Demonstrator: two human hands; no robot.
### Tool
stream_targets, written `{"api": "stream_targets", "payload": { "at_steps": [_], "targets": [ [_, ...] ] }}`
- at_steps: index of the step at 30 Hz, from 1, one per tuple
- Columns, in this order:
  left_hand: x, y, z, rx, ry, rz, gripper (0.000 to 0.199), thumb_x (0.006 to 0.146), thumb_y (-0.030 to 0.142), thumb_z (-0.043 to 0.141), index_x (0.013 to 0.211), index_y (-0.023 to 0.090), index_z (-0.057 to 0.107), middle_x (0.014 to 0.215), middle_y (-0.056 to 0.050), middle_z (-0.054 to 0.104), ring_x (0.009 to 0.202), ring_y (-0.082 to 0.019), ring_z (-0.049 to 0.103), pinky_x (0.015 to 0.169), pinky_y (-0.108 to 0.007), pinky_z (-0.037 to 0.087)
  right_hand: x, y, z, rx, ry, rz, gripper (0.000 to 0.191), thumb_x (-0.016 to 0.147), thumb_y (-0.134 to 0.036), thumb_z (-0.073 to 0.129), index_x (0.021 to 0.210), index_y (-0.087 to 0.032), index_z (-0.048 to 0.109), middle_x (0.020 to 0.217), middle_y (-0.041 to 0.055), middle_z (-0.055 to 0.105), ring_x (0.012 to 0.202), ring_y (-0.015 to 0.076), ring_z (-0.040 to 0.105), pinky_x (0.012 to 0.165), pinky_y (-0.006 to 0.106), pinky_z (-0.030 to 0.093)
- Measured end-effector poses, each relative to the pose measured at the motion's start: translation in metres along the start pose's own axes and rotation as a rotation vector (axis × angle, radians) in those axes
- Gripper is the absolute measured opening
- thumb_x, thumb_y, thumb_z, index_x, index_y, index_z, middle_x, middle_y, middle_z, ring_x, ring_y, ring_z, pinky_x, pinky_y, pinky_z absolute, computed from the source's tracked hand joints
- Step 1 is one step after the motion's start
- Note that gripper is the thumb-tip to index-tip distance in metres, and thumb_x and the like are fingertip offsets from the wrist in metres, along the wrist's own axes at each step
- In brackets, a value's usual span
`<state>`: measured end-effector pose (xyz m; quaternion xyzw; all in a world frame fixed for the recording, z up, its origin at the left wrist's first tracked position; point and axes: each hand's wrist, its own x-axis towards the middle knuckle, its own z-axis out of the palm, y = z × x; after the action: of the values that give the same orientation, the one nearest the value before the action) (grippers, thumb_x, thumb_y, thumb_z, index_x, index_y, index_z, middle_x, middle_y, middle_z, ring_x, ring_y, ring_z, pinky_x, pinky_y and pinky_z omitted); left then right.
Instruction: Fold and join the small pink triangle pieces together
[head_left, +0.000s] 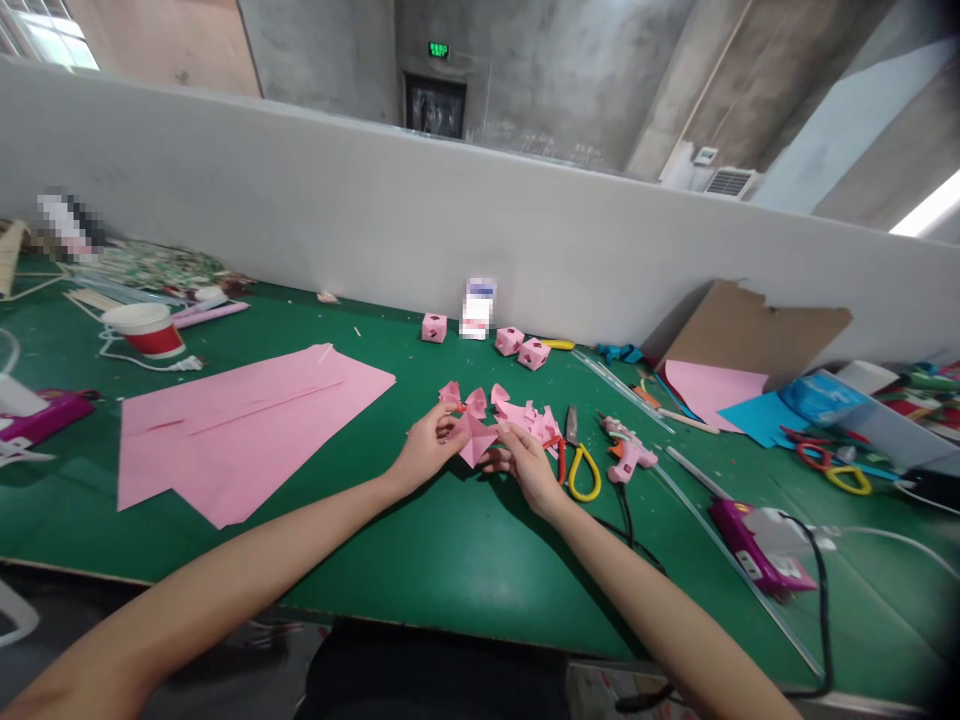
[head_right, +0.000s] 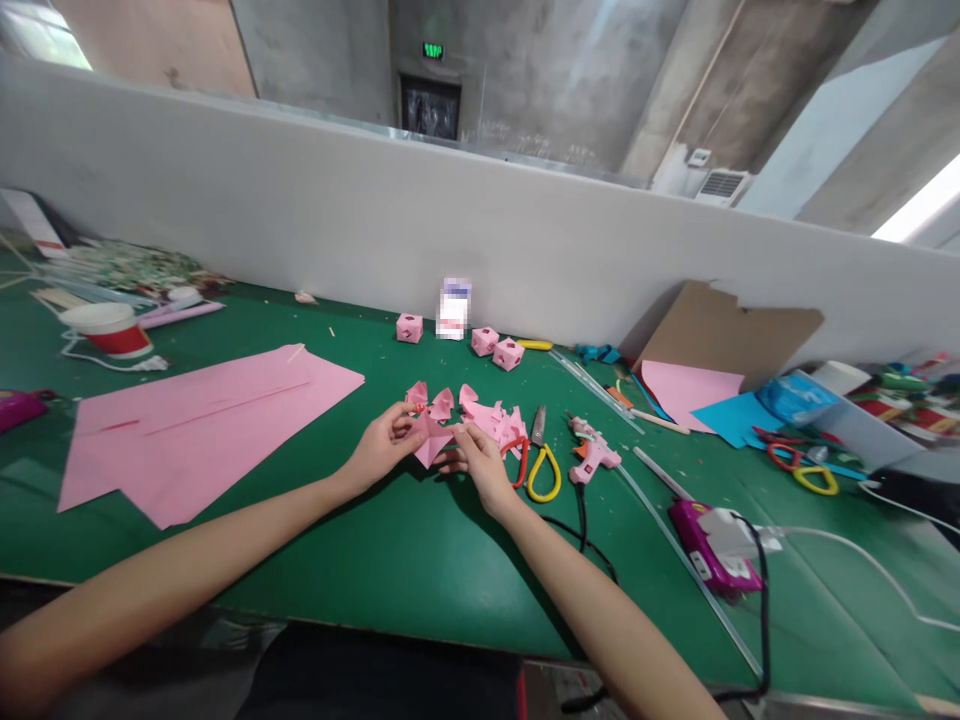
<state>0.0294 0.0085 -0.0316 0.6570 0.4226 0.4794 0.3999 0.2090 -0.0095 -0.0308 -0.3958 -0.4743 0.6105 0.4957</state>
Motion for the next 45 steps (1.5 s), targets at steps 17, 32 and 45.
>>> {"api": "stream_targets", "payload": {
  "at_steps": [17, 32, 45],
  "targets": [
    [-0.001, 0.001, 0.001, -0.025, -0.022, 0.012, 0.045, 0.075, 0.034, 0.067, 0.112, 0.014, 0.051, 0.078, -0.001, 0.062, 0.078, -0.016, 0.062, 0.078, -0.03, 0.049, 0.001, 0.0, -0.002, -0.038, -0.013, 0.01, 0.036, 0.076, -0.052, 0.068, 0.093, -0.021, 0.065, 0.069, -0.0011, 0.06, 0.066, 0.0118, 0.061, 0.061, 0.024, 0.055],
    [-0.001, 0.005, 0.002, -0.145, -0.084, -0.056, 0.047, 0.077, 0.034, 0.066, 0.116, 0.014, 0.049, 0.097, -0.009, 0.067, 0.092, -0.02, 0.064, 0.084, -0.032, 0.049, 0.0, 0.009, 0.0, -0.245, 0.083, -0.222, 0.03, 0.074, -0.043, 0.072, 0.091, -0.02, 0.063, 0.079, -0.001, 0.061, 0.059, 0.0102, 0.055, 0.056, 0.025, 0.053],
    [-0.003, 0.011, 0.003, -0.423, -0.156, -0.129, 0.056, 0.07, 0.024, 0.07, 0.12, 0.014, 0.046, 0.103, -0.009, 0.065, 0.088, -0.019, 0.064, 0.081, -0.032, 0.05, 0.002, 0.004, -0.003, -0.036, 0.127, -0.119, 0.038, 0.069, -0.044, 0.077, 0.09, -0.021, 0.057, 0.068, -0.0028, 0.064, 0.057, 0.0119, 0.06, 0.051, 0.023, 0.049]
  ]
}}
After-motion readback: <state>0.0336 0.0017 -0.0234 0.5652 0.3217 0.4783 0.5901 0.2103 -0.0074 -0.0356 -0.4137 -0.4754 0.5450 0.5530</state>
